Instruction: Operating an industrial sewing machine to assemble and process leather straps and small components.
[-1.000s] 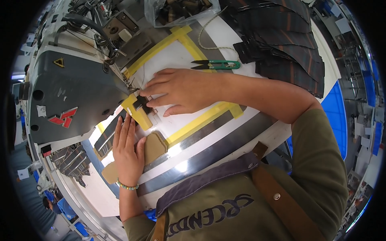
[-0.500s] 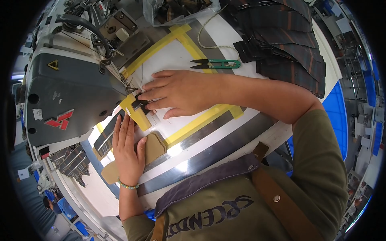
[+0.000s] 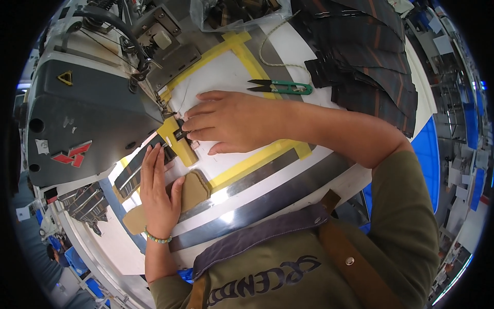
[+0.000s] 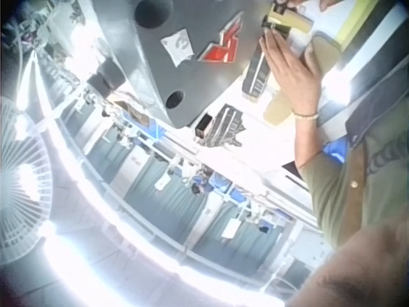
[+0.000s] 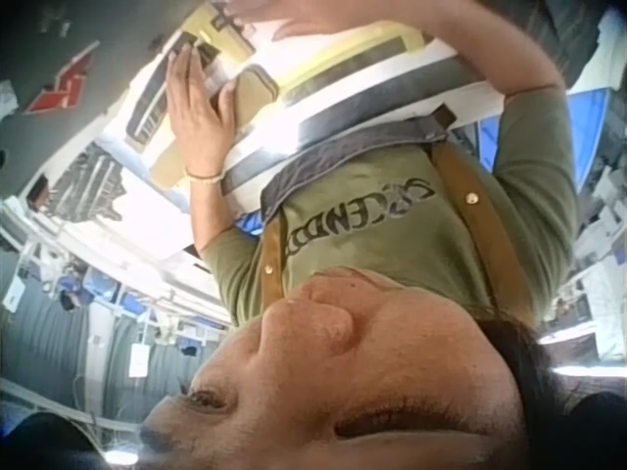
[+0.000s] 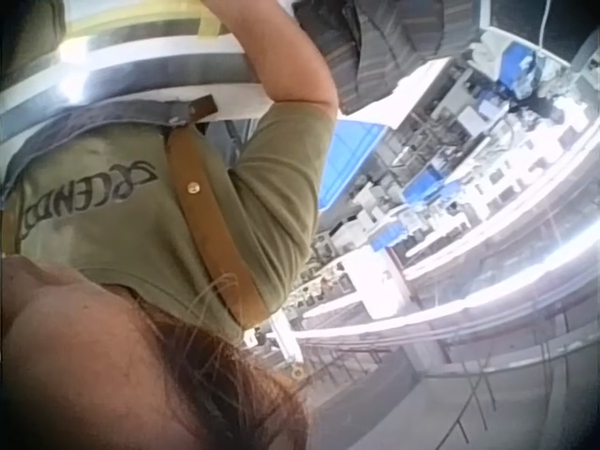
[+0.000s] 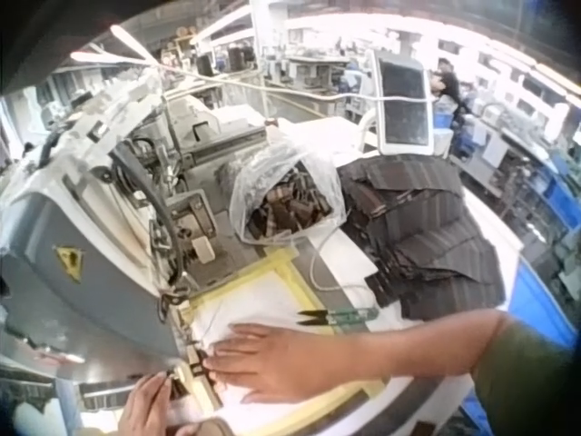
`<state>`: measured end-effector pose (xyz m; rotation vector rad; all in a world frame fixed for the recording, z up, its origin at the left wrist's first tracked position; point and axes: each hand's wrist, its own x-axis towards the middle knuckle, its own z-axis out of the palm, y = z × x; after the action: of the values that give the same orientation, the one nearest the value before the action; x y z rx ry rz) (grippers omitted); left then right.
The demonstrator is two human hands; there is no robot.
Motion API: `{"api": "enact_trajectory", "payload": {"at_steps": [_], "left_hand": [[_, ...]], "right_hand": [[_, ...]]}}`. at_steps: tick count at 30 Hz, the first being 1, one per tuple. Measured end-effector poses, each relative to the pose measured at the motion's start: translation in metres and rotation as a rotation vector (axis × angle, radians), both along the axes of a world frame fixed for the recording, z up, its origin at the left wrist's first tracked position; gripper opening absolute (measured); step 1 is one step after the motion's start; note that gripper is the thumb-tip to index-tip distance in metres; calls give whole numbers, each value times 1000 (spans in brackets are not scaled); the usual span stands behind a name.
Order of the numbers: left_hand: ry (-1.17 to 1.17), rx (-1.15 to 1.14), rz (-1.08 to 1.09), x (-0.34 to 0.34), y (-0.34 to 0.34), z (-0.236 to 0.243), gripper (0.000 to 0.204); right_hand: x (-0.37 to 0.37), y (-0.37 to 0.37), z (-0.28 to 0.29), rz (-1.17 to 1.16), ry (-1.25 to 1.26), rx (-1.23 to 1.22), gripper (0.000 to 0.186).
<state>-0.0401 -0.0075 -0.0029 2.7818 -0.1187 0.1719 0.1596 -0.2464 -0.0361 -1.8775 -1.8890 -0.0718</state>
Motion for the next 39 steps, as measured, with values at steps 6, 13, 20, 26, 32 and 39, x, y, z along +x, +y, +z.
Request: {"api": "enact_trajectory", "payload": {"at_steps": [6,13,20,26,32,39], "left_hand": [[36,14,14,-1,0,1,67],[48,13,19,0,3,1,66],[83,27,13,1,2,3,66],[88,58,20,0,1,3,67],[77,57,21,0,1,2,68],[49,67,6,0,3,0,69]], "right_hand": [[0,0,2,-14,26,0,57],[-1,0,1,-10,-18,-47,57],[-1,1,0,-23,-34,-66,56],[-3,0,2,-16,-55,-39,50],[-4,0,1,-2,-53,-46,44],[-4,0,0,-2,-43,-39,43]]}}
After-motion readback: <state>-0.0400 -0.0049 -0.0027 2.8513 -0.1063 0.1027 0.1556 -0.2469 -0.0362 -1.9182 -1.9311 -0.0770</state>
